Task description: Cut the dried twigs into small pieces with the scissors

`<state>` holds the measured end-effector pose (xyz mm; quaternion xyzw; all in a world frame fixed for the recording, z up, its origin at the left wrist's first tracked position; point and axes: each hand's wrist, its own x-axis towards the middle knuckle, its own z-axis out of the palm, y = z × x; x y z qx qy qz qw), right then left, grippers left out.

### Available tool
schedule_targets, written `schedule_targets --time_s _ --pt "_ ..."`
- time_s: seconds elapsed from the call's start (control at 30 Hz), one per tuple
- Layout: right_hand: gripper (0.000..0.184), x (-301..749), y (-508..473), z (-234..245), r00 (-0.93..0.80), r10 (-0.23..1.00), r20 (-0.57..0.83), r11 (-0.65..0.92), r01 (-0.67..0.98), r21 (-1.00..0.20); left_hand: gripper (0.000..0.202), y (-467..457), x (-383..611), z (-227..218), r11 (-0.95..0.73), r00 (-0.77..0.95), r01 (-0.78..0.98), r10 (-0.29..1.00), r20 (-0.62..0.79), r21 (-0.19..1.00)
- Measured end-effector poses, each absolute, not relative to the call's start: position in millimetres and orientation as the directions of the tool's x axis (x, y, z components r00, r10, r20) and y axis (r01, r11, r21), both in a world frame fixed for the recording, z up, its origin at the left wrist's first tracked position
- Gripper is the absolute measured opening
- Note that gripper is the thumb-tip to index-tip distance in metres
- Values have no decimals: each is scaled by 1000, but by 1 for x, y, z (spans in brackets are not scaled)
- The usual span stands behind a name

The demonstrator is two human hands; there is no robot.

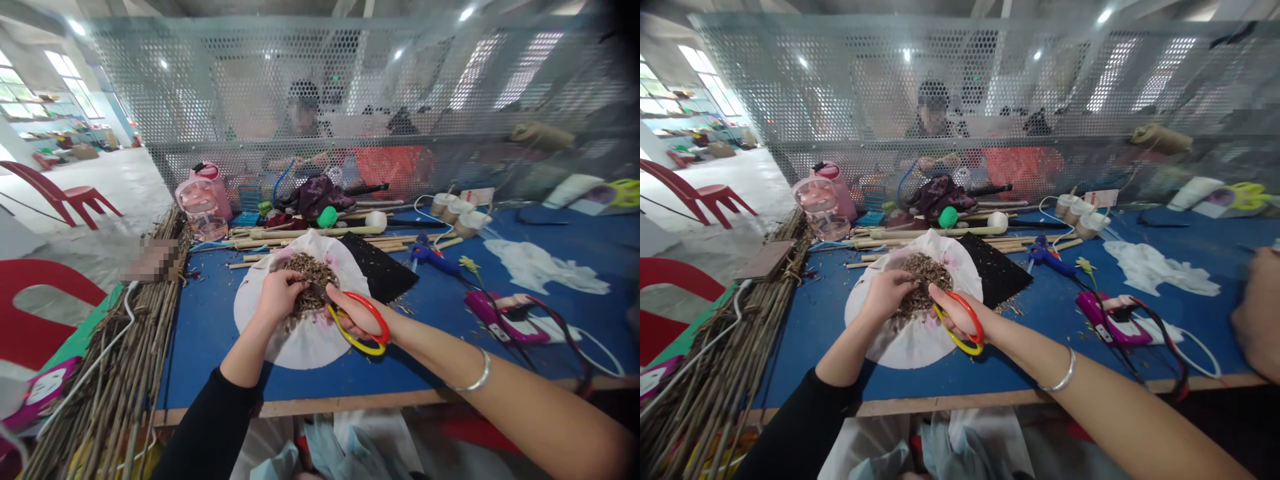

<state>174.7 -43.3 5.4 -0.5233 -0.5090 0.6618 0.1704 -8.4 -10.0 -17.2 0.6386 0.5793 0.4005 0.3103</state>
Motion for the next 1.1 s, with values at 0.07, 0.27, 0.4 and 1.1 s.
schedule_targets --time_s 0.07,0.27,0.4,1.1 --pt "61 176 -44 4 -389 775 -498 -387 332 -860 16 -10 -9 -16 -138 27 547 989 147 826" --pt "63 195 -49 5 -457 715 -529 -454 272 -848 28 -11 -17 -8 -173 17 636 977 210 752" --pt "63 214 -54 22 -503 702 -505 -411 294 -863 37 -13 -30 2 -185 -62 685 949 309 705" --pt "62 203 35 -3 -337 908 -247 -283 -58 -957 20 14 4 -10 -350 300 854 936 185 386"
